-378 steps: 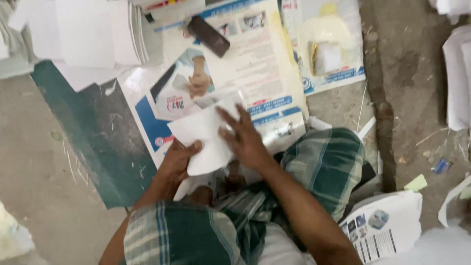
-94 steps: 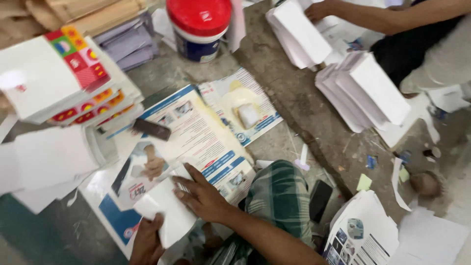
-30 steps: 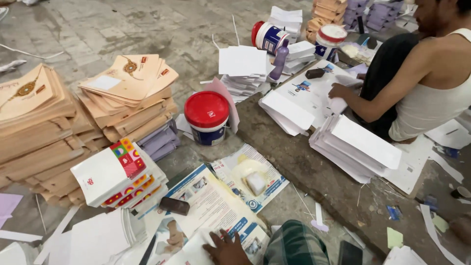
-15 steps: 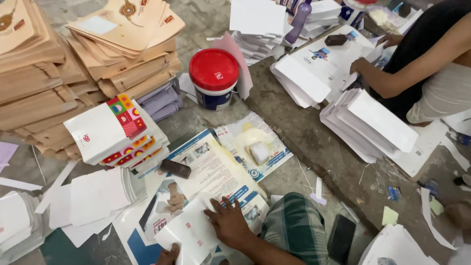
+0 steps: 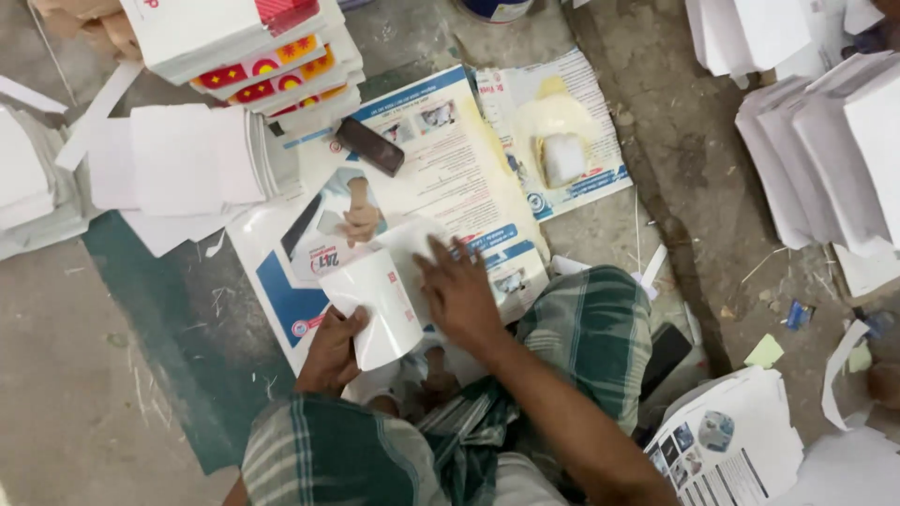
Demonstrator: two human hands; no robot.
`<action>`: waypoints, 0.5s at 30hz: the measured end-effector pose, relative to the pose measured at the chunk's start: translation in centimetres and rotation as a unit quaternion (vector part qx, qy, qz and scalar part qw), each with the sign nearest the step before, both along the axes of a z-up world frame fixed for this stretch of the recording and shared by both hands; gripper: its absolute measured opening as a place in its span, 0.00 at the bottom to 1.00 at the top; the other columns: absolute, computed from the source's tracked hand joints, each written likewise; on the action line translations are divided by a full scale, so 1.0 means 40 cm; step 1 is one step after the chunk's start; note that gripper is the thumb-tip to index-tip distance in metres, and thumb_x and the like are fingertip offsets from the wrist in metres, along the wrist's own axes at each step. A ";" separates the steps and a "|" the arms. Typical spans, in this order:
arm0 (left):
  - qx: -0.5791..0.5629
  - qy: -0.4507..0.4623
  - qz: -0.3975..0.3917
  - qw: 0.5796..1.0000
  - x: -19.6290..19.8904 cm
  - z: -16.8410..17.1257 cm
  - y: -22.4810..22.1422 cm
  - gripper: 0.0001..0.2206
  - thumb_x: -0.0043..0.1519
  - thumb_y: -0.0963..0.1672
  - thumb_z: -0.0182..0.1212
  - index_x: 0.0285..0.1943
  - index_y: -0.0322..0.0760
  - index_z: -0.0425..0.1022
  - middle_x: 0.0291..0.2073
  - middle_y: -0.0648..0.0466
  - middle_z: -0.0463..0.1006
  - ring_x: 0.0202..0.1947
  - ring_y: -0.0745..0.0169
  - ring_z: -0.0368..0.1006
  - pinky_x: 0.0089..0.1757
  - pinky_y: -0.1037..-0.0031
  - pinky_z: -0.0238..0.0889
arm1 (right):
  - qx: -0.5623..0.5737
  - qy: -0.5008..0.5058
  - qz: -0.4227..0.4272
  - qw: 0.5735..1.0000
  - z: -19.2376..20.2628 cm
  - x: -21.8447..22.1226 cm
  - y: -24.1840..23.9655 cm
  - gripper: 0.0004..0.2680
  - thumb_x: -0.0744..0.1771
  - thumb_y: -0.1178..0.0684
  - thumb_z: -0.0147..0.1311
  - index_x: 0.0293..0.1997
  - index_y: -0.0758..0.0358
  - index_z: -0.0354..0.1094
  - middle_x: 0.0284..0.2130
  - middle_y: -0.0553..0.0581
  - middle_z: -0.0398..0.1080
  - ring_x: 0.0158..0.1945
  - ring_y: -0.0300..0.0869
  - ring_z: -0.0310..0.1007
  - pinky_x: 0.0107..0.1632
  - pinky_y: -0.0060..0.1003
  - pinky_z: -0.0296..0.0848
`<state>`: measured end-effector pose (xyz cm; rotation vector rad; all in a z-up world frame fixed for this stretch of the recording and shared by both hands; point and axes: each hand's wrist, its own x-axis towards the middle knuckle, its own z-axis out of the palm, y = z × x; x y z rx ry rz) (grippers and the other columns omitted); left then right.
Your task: The recorder is folding and gluing paper sheets to assemble gift boxes.
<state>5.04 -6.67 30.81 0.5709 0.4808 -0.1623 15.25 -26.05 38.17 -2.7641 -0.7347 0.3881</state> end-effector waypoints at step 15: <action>-0.042 0.016 0.009 0.999 0.006 -0.010 -0.014 0.29 0.56 0.42 0.68 0.68 0.33 0.64 0.55 0.48 0.79 0.54 0.54 0.79 0.53 0.58 0.74 | 0.161 -0.025 0.008 0.987 -0.029 0.023 -0.017 0.15 0.69 0.52 0.51 0.64 0.58 0.70 0.67 0.70 0.61 0.66 0.67 0.59 0.69 0.60 0.56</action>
